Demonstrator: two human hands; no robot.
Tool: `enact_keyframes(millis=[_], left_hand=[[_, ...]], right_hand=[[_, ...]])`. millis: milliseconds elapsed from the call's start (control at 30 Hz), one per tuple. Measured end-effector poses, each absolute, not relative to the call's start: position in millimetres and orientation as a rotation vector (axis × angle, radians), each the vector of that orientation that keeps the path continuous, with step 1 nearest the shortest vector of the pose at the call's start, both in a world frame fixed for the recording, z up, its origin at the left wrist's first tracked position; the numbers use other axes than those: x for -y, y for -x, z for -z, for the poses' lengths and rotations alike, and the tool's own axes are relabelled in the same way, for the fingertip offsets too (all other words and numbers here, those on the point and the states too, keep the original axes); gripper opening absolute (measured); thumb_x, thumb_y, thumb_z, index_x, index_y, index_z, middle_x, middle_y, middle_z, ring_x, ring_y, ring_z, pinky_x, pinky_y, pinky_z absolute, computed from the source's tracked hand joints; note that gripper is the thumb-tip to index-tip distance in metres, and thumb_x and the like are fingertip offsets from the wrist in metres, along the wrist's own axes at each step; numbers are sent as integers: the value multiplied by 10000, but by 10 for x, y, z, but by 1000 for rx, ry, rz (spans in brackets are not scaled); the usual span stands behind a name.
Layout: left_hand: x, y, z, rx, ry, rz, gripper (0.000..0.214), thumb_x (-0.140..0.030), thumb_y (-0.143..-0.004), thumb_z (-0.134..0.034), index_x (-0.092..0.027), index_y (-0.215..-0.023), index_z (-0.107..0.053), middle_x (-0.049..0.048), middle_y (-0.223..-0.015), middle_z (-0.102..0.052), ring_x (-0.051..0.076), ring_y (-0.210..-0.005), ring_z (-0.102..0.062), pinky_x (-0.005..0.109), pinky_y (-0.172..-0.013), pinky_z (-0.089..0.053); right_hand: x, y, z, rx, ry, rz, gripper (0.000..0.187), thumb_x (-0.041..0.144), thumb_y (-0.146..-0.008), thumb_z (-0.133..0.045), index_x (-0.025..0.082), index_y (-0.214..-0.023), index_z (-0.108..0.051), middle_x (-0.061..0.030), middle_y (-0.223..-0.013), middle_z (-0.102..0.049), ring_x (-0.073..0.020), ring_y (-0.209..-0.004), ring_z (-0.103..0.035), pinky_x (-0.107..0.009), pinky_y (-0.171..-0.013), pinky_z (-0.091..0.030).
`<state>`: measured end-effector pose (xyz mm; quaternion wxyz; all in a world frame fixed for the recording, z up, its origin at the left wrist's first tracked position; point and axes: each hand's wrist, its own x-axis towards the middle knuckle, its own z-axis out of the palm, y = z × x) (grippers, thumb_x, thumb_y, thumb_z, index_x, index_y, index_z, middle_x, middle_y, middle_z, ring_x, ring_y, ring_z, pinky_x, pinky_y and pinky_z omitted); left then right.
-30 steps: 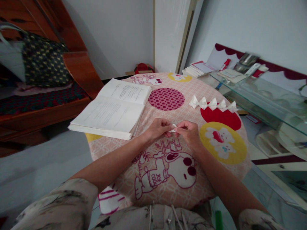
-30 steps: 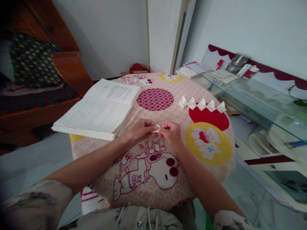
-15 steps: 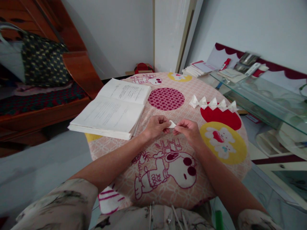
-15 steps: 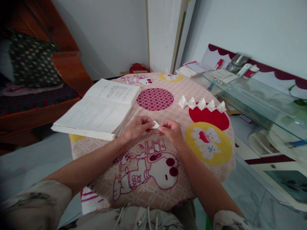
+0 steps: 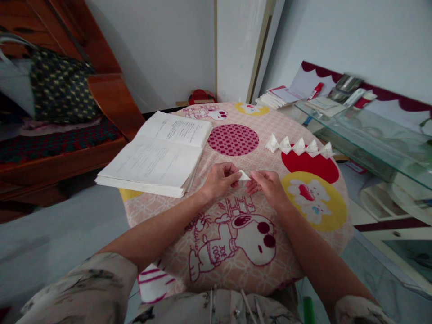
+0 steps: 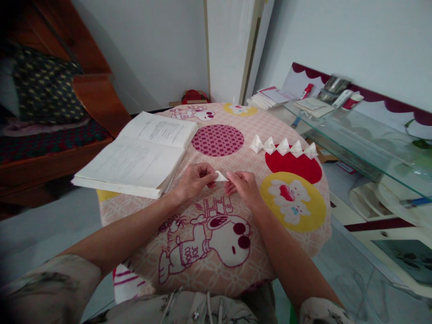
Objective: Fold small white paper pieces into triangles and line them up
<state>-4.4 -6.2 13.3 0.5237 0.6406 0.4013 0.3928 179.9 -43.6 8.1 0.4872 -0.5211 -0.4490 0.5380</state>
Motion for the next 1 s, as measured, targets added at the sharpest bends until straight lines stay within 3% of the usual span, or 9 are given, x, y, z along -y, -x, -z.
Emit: enact_keyframes(millis=[400,700,1000], left_hand=[[41,40,-93,-960,-1508,-906,177,-241,-832,-682,-159,-694,-607,-5,-550,-628,92,-480,-569,194,-496,-406],[-1,58,-98,-874,-1329,-856,191,-277,-814,-737,-147,-741,-617,9,-564,-660,103,-494,-610,196,-506,-458],[22,41,-123,-879,-1251,-819,222,-287,-802,-770,-149,-727,-613,-6,-549,-635,91,-460,-579,195,-479,-452]], right_hand=[[478,-1810,-57,1118,1210,-1471,296,443,-693,-804,173,-639,-695,-26,-577,-686,-140,-445,-614,-242,-424,-522],[478,-1800,-87,1101,1169,-1489,463,618,-747,-745,165,-667,-694,-67,-617,-720,-172,-481,-661,-285,-477,-565],[496,-1806,-81,1188,1195,-1394,330,476,-730,-783,175,-643,-677,-26,-578,-679,-132,-446,-604,-241,-432,-502]])
